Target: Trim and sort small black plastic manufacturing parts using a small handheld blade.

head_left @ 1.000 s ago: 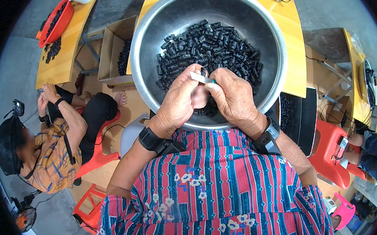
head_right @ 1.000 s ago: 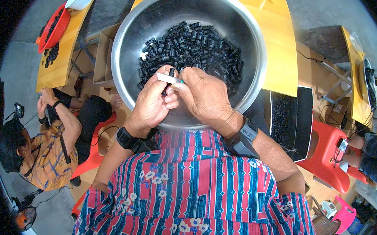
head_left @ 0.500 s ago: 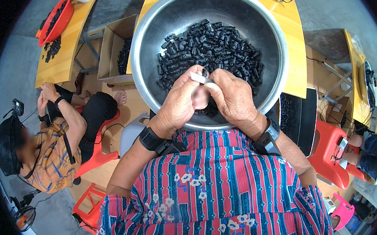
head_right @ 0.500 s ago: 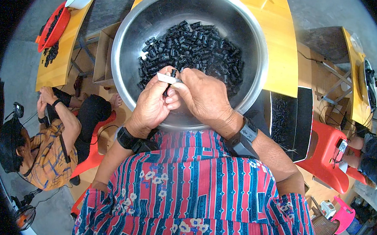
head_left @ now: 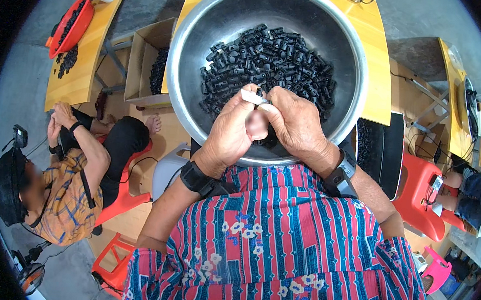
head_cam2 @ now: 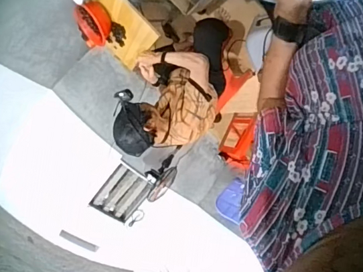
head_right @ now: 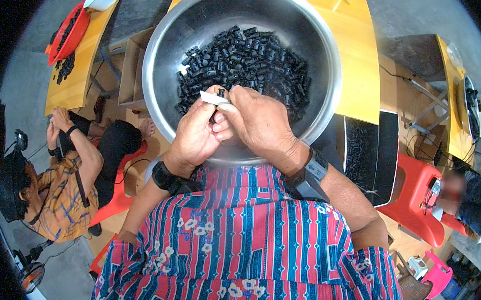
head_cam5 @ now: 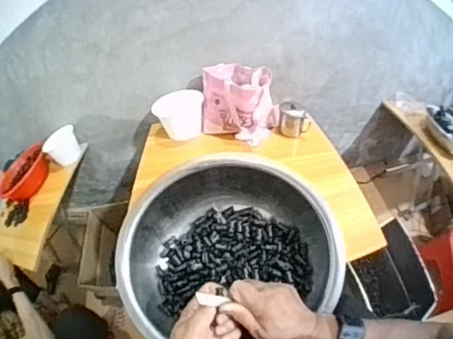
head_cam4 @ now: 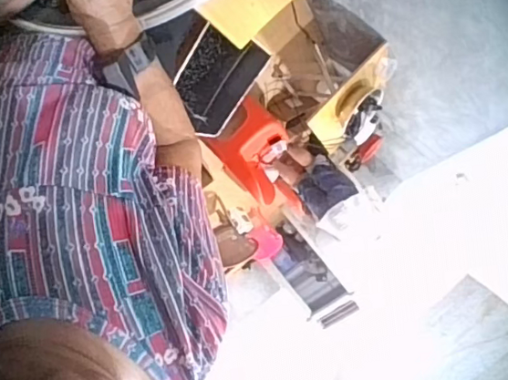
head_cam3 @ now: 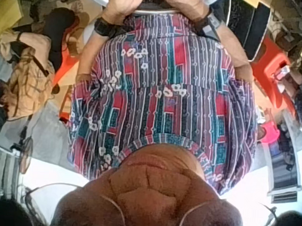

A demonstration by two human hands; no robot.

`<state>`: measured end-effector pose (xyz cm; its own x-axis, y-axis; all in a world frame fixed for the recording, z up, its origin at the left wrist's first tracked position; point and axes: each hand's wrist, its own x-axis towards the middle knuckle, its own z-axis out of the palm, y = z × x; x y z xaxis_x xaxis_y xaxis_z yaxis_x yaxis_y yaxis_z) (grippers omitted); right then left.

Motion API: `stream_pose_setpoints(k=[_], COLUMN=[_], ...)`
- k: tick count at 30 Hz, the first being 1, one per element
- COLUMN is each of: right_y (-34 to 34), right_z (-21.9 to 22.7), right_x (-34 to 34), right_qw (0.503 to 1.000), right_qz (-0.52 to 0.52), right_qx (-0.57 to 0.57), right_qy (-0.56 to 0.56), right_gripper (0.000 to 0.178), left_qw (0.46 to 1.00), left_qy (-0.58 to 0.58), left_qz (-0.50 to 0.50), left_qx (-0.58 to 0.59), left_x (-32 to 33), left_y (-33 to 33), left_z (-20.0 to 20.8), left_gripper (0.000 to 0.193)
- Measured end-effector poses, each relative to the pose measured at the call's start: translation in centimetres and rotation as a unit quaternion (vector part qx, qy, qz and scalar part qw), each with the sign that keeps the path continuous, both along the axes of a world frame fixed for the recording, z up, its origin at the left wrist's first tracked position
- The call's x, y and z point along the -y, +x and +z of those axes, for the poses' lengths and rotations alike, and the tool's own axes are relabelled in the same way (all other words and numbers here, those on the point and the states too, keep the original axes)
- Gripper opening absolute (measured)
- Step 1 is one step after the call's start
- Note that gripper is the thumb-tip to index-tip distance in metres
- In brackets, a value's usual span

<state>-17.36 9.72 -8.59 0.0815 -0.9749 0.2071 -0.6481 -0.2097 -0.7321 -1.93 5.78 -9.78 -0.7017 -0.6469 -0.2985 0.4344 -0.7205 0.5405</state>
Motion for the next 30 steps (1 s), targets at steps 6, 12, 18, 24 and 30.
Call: stream_pose_setpoints(k=[6,12,18,24,30], right_y=[0.0,-0.1,-0.3,-0.3,-0.1], right_z=[0.0,0.0,-0.2,-0.2,-0.1], right_x=[-0.1,-0.1,-0.1,0.0,0.0], right_qw=[0.999,0.999,1.0,1.0,1.0], right_qz=[0.017,0.023,0.023,0.023,0.01], right_qx=[-0.019,-0.007,0.004,0.008,0.011], right_qy=[-0.027,-0.026,-0.011,-0.013,-0.004], right_gripper=[0.021,0.02,0.021,0.022,0.021], left_qw=[1.0,1.0,1.0,0.999,1.0], left_qy=[-0.004,-0.009,-0.021,-0.034,-0.026], left_qz=[0.018,0.009,-0.008,-0.016,-0.004], left_qx=[0.017,0.004,-0.009,-0.005,0.008], left_x=[-0.2,0.0,0.2,0.3,0.1], left_y=[0.1,0.4,0.4,0.4,0.2], left_z=[0.4,-0.2,-0.4,-0.4,-0.5], left_gripper=[0.017,0.014,0.013,0.012,0.012])
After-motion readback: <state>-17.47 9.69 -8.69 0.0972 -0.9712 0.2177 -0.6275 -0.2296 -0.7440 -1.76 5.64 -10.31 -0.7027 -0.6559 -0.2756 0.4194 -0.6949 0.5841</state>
